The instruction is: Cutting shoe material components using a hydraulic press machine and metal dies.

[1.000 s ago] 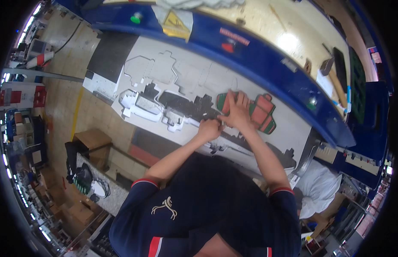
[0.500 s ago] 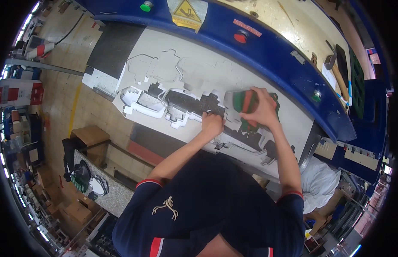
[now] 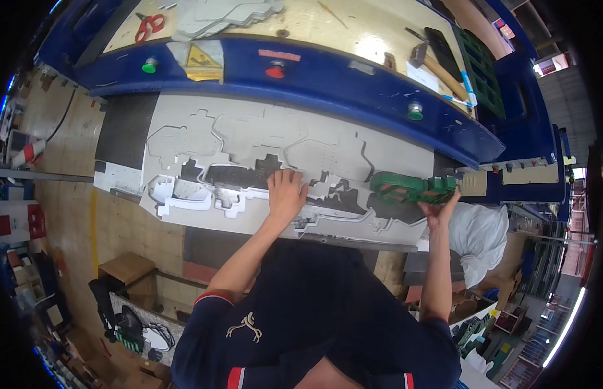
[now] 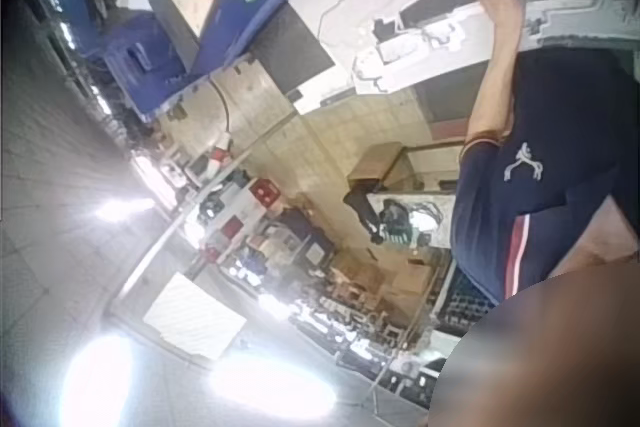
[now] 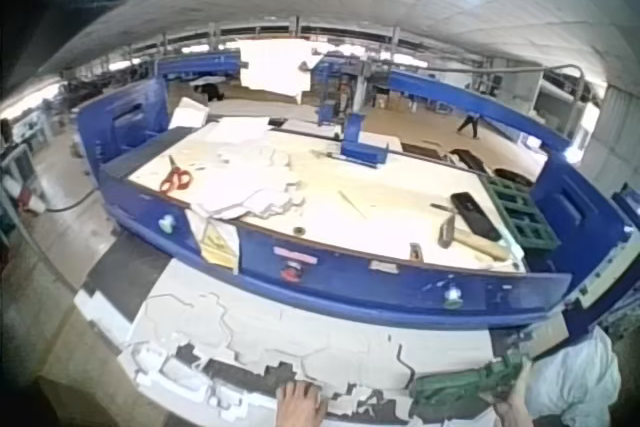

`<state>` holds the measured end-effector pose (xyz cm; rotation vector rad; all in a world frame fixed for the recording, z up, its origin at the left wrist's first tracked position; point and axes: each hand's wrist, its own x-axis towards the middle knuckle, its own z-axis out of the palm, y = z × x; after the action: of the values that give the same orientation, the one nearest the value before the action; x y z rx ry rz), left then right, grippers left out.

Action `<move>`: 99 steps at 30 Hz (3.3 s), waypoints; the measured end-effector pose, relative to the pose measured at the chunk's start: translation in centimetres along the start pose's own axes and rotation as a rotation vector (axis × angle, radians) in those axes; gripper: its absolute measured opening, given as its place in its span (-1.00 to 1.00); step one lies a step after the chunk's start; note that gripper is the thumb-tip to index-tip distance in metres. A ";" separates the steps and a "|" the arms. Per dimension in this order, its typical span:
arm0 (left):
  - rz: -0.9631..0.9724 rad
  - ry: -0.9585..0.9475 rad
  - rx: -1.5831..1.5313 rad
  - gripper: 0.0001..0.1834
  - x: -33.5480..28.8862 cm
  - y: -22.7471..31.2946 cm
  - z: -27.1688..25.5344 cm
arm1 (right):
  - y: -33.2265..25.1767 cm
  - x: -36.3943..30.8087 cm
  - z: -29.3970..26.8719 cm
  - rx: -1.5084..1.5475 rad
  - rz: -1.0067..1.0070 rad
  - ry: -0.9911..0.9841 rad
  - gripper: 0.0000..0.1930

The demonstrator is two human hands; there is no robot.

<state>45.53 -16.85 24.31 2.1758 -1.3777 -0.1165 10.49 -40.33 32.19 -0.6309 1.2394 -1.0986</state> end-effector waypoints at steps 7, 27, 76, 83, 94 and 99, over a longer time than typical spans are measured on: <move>0.113 -0.170 -0.220 -0.26 4.5 5.9 4.4 | 0.8 7.3 -7.5 -0.507 0.603 -0.171 -0.12; 0.033 -0.276 -0.034 0.55 7.6 14.6 15.8 | 2.7 20.6 -12.6 -0.959 -0.367 -0.353 -0.63; 0.035 -0.244 -0.163 0.33 10.3 12.1 14.1 | 2.9 16.1 -9.0 -1.083 -0.637 -0.294 -0.22; 0.074 -0.213 -0.325 -0.67 4.5 15.0 7.2 | 4.4 9.7 -7.7 -1.270 -0.941 -0.099 -0.44; 0.179 -0.083 -0.114 -0.66 0.6 15.2 13.9 | -2.9 4.5 16.0 -0.659 -0.734 -0.888 -0.80; 0.155 -0.062 -0.100 -0.64 1.8 15.7 13.8 | 3.4 2.2 4.5 -0.978 -0.602 -0.782 -0.72</move>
<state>28.81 -29.01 20.88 1.9908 -1.5363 -0.1921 15.69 -41.78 29.42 -2.0524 0.8214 -0.5030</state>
